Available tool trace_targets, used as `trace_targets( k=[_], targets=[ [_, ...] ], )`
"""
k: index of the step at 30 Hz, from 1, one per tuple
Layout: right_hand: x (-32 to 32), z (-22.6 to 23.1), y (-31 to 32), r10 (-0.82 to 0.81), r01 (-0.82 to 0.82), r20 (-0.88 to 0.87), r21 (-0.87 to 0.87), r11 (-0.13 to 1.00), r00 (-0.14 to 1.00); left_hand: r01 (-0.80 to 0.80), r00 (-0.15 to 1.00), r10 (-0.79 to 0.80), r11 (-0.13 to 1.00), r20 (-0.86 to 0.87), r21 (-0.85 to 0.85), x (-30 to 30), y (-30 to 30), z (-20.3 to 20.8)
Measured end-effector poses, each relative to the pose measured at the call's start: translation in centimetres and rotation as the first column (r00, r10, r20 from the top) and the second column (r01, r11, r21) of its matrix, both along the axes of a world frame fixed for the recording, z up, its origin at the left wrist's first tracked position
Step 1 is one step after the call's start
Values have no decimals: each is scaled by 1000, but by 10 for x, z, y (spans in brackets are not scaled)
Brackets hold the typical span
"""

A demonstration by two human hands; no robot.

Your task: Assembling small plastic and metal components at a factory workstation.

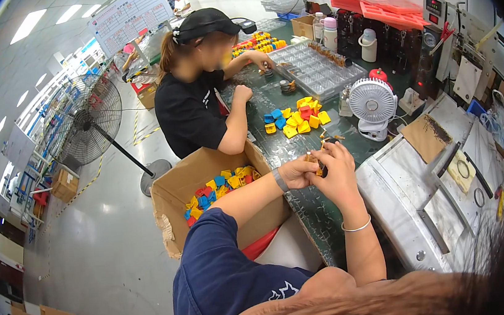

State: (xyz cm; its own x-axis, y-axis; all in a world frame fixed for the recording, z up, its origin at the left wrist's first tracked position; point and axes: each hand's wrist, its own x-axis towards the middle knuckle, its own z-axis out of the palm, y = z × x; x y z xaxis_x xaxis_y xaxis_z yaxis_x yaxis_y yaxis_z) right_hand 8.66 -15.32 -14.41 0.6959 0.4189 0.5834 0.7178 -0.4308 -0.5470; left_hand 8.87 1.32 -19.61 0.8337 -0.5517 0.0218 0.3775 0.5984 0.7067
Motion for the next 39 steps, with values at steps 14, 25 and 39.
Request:
trace_targets(
  k=[14, 25, 39],
  targets=[
    [8, -6, -4, 33, -32, -66, 9, 999, 997, 50, 997, -43, 993, 63, -108, 8, 0, -7],
    [14, -12, -4, 3, -6, -82, -45, 999, 997, 3, 1000, -3, 994, 1, -112, 10, 0, -11],
    [16, -7, -10, 35, -34, -88, 19, 999, 995, 8, 997, -22, 980, -69, -199, 7, -9, 4]
  ],
)
